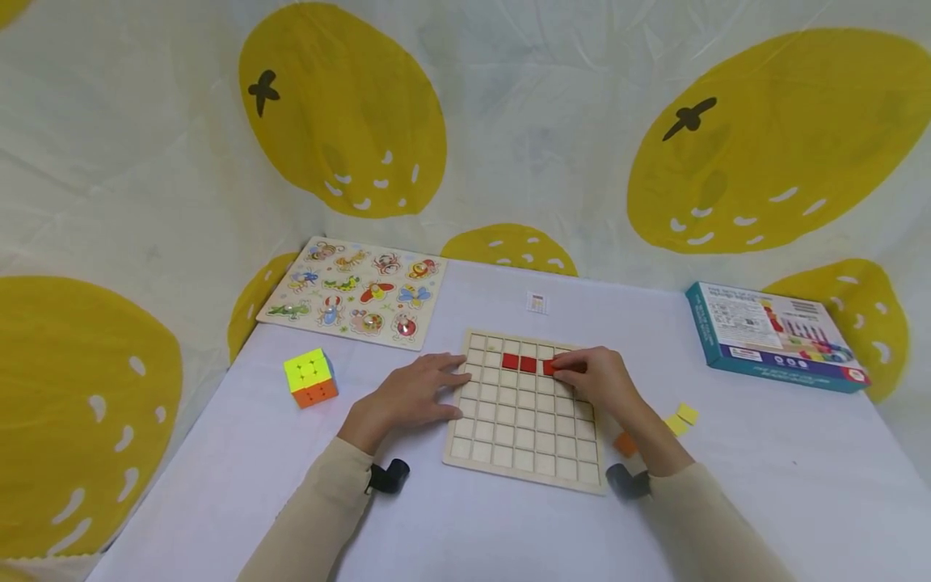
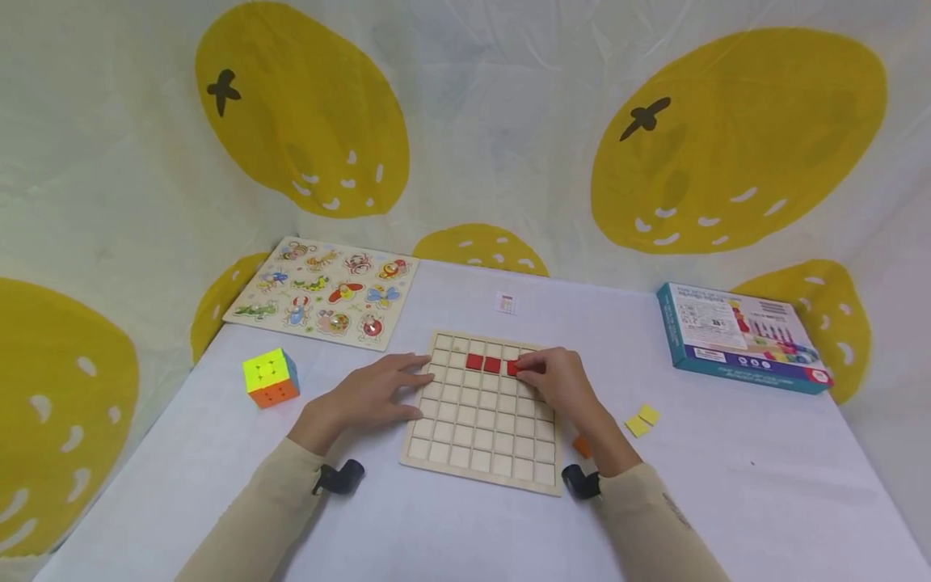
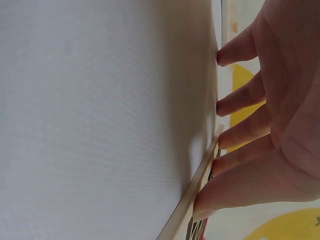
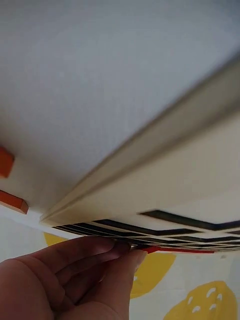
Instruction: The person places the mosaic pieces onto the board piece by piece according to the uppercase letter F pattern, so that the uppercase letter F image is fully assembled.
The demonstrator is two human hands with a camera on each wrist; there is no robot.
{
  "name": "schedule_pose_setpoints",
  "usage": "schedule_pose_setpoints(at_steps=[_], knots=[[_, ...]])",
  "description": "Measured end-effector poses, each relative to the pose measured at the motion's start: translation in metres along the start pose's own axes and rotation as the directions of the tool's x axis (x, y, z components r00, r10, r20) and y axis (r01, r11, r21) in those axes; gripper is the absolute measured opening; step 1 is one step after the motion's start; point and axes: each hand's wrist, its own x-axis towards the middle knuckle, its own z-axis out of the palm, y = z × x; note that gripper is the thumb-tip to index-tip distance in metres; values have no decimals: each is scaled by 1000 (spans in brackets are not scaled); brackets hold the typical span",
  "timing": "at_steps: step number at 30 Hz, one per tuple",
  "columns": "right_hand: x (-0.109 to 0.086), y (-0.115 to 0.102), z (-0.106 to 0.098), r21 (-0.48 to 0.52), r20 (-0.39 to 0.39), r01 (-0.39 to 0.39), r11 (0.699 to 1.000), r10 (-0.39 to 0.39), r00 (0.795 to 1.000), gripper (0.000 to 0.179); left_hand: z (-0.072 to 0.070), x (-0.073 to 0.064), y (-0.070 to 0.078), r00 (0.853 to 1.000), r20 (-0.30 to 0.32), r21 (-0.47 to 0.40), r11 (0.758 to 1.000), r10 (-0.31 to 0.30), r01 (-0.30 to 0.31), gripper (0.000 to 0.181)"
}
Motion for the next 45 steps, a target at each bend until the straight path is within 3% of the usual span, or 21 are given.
schedule_pose_setpoints(at_steps=[14,40,45], knots=[[3,-8,3,-127,-45,118,985,-124,991,19,0,-1,1,1000,-5,-2,1000,-2,2,62],[3,-16,2,-135,-45,94,986,-101,994,15,0,-1,0,1000,-8,-4,1000,3,-3,61],[2,-12,0,-118,-17,121,986,-124,992,17,0,-1,-1,1000,-10,-8,1000,8,-8,61]])
